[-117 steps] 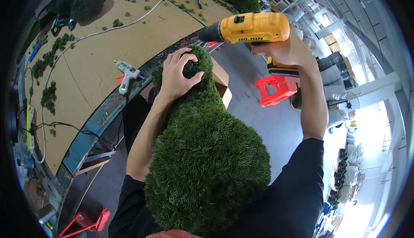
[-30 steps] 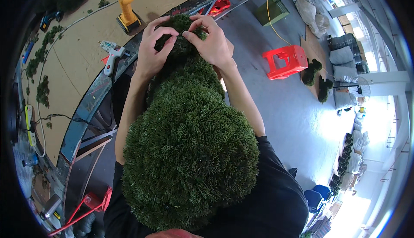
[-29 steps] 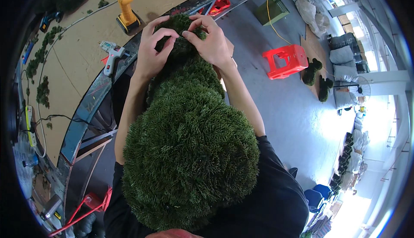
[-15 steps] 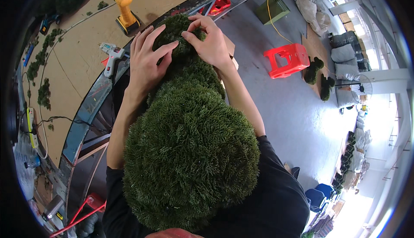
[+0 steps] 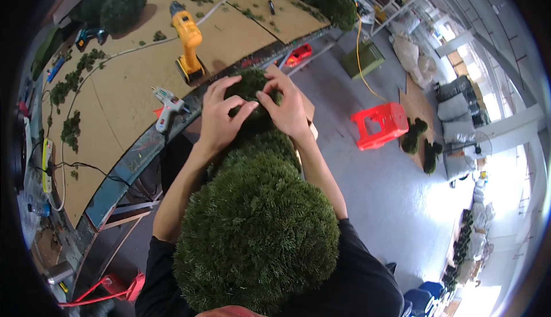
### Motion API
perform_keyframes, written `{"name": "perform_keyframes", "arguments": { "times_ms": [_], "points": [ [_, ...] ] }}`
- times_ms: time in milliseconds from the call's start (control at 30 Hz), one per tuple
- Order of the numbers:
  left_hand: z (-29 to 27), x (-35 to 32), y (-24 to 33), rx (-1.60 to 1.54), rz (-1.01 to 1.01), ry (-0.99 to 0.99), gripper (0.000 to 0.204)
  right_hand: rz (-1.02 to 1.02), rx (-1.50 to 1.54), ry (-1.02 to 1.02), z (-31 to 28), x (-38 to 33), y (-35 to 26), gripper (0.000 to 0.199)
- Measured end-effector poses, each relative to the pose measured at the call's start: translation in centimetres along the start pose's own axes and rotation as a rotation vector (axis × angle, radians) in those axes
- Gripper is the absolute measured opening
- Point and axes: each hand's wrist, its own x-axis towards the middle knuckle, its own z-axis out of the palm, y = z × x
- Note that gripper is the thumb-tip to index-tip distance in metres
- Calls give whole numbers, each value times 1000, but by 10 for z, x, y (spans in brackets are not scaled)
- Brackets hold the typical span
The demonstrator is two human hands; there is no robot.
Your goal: Assembling a moss-covered animal sculpture using a glue gun and a drill.
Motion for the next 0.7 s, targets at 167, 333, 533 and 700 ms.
{"name": "perform_keyframes", "arguments": {
  "times_ms": [167, 333, 533, 700],
  "points": [
    [2, 10, 2, -78, -4, -34, 20, 16, -45, -9, -7, 1, -10, 15],
    [-2, 9, 0, -47, -19, -70, 19, 106, -80, -13, -6, 2, -15, 15],
    [0, 10, 0, 135, 154, -6, 20, 103, -75, -15, -8, 5, -18, 15],
    [-1, 9, -2, 151, 199, 17, 21, 73, -94, -7, -8, 7, -10, 16]
  ]
}}
